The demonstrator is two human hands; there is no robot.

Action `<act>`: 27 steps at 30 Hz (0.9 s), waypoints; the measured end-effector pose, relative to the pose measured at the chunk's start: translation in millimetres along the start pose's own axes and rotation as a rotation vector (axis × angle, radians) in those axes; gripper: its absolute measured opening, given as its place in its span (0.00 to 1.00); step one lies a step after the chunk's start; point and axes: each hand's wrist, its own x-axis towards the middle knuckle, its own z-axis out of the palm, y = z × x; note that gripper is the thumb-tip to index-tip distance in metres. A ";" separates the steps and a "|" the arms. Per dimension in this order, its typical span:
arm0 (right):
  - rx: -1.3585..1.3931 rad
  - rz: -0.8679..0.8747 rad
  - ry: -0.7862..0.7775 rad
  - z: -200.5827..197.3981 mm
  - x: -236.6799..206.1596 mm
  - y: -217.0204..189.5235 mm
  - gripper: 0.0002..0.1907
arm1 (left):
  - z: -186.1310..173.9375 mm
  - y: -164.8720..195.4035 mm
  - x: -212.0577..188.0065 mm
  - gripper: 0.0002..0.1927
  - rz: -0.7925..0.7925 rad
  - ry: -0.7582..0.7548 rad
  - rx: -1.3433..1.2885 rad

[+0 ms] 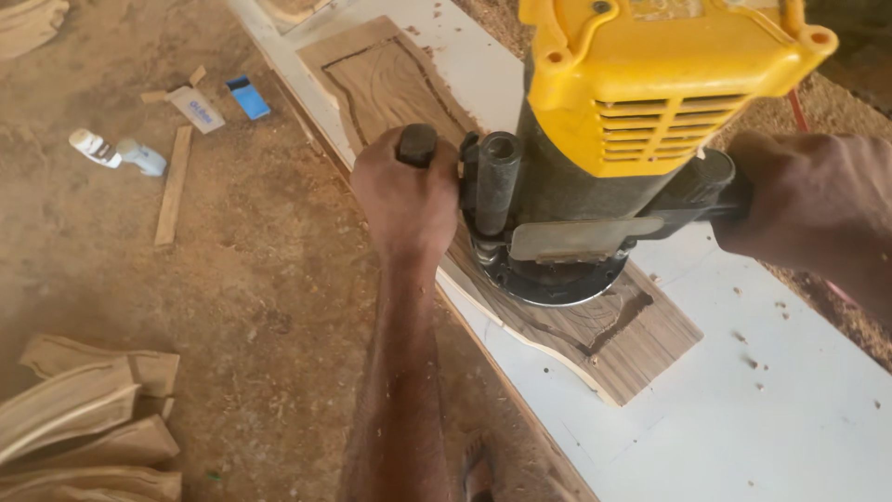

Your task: The person uses a yellow handheld router to carve a decorative pattern into a rectangular wooden board. They guide the tool along a pre-drawn outline, removing material to create a recessed design. The person holds the router with both hands and moves it steadily across the wood surface.

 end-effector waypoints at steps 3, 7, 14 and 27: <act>-0.028 -0.002 0.030 -1.5 -2.3 -1.7 0.09 | -1.0 -1.9 7.4 0.09 -0.042 -0.051 0.026; -0.015 0.076 -0.082 -12.4 0.9 -12.0 0.11 | -0.3 -6.9 18.9 0.10 -0.077 -0.102 0.031; -0.019 0.112 -0.085 -32.2 -4.2 -26.9 0.10 | -1.2 -21.5 31.5 0.11 -0.065 -0.160 0.012; 0.032 0.133 -0.138 -25.0 -6.0 -33.5 0.12 | -3.3 -33.7 41.2 0.11 -0.025 -0.205 0.015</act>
